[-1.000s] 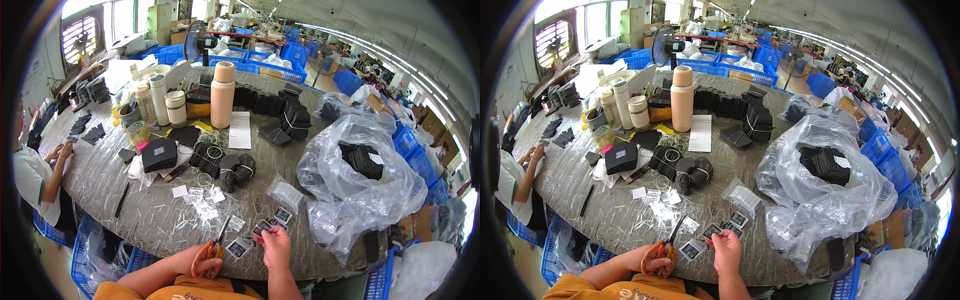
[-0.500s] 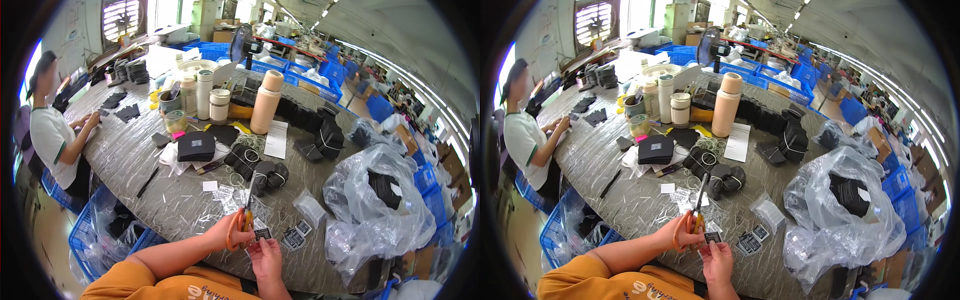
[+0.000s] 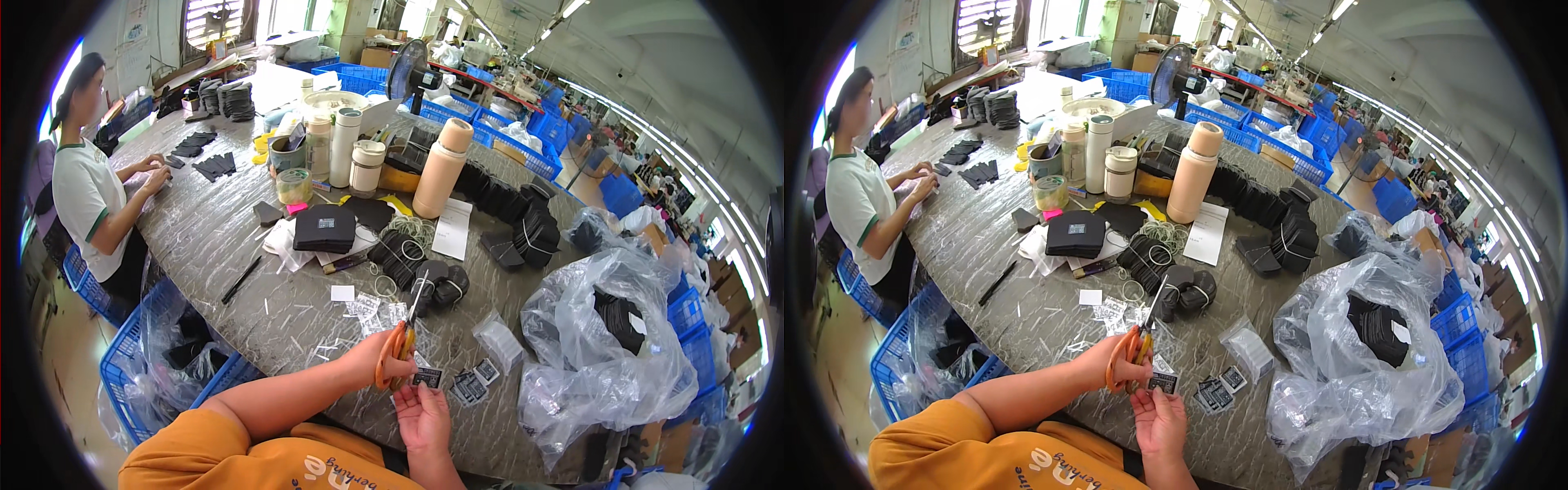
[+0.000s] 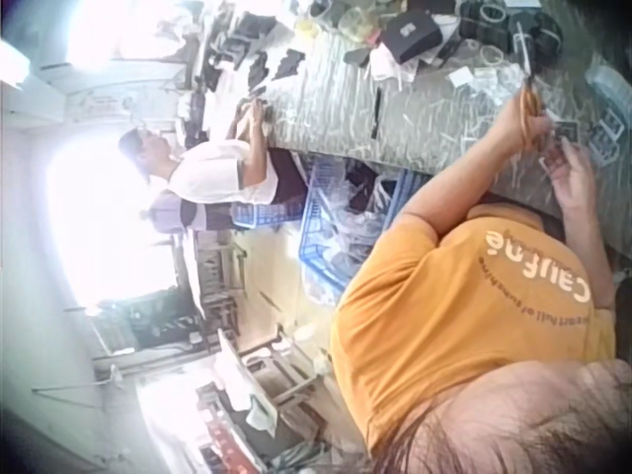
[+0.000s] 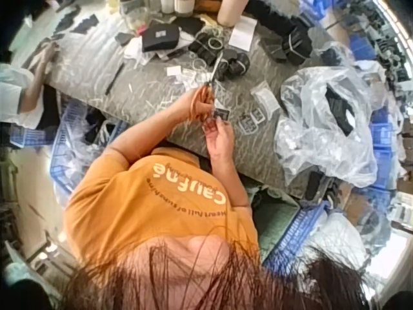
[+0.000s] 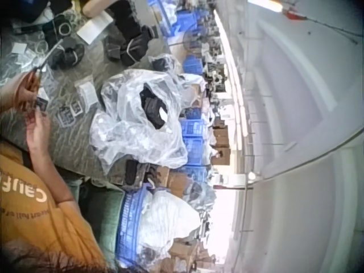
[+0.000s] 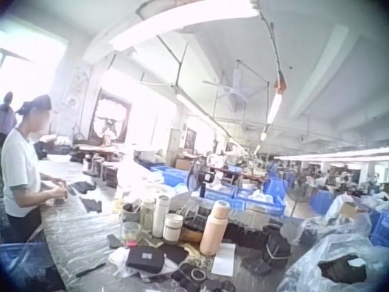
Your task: Cut and sort small rectangular labels from a sheet using scissors.
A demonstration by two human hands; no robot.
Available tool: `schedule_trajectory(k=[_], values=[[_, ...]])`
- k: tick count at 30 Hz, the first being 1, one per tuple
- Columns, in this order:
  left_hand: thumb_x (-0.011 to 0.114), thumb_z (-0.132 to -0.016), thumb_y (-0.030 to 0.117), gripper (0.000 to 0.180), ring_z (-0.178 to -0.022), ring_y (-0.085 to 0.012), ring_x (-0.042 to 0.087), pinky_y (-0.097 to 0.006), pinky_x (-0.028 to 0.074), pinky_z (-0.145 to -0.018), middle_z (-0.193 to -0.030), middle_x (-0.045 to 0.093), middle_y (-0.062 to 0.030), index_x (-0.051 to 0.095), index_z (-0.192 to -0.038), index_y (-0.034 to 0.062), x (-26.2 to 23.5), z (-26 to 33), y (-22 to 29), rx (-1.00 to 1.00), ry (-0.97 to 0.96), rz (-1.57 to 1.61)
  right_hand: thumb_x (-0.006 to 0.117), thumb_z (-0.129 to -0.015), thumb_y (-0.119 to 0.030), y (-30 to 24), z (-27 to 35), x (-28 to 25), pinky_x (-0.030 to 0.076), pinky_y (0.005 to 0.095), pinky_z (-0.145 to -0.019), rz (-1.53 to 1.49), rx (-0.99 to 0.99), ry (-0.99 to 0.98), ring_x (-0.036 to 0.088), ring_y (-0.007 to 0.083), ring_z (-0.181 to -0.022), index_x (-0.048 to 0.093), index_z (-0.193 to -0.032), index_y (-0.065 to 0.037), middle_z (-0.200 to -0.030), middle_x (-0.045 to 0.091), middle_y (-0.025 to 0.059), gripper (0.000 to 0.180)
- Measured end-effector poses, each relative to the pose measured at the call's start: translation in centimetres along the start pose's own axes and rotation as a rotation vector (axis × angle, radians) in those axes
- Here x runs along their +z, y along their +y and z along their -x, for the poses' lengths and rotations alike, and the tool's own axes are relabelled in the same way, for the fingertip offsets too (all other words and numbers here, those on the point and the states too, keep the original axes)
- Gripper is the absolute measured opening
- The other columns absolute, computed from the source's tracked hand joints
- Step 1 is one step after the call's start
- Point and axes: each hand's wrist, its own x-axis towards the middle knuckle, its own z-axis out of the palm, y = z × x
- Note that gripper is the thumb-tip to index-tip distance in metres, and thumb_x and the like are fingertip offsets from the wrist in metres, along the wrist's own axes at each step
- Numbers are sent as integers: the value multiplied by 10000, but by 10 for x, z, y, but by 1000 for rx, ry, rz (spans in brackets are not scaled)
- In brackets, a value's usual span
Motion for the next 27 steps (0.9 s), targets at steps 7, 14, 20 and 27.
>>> schedule_trajectory(k=[7, 14, 20, 27], values=[[708, -713, 130, 337, -639, -115, 581, -243, 422, -514, -746, 589, -45, 521, -964, 4, 2, -2, -5, -123, -20, 192, 532, -858, -26, 0, 3, 0, 529, 368, -709, 13, -14, -22, 625, 205, -731, 518, -870, -86, -829, 611, 90, 64], [722, -688, 69, 331, -640, -131, 586, -242, 426, -522, -747, 571, -40, 526, -946, 5, 4, -3, -10, -172, -17, 390, 532, -861, -30, -1, 5, 0, 533, 364, -691, 65, -55, -30, 629, 208, -730, 521, -876, -83, -828, 614, 92, 56], [722, -684, 34, 323, -632, -144, 593, -252, 445, -526, -751, 577, -60, 522, -934, -9, 5, -4, -10, -167, -20, 494, 528, -862, -24, -1, 4, 2, 533, 363, -678, 80, -70, -24, 630, 208, -723, 515, -886, -83, -835, 617, 87, 65], [708, -689, 10, 331, -620, -169, 593, -268, 466, -552, -744, 576, -88, 507, -950, -29, 4, -7, -12, -161, -18, 534, 547, -853, -27, 0, -1, 2, 528, 369, -650, 111, -109, -7, 626, 205, -686, 491, -846, -89, -804, 613, 75, 84]])
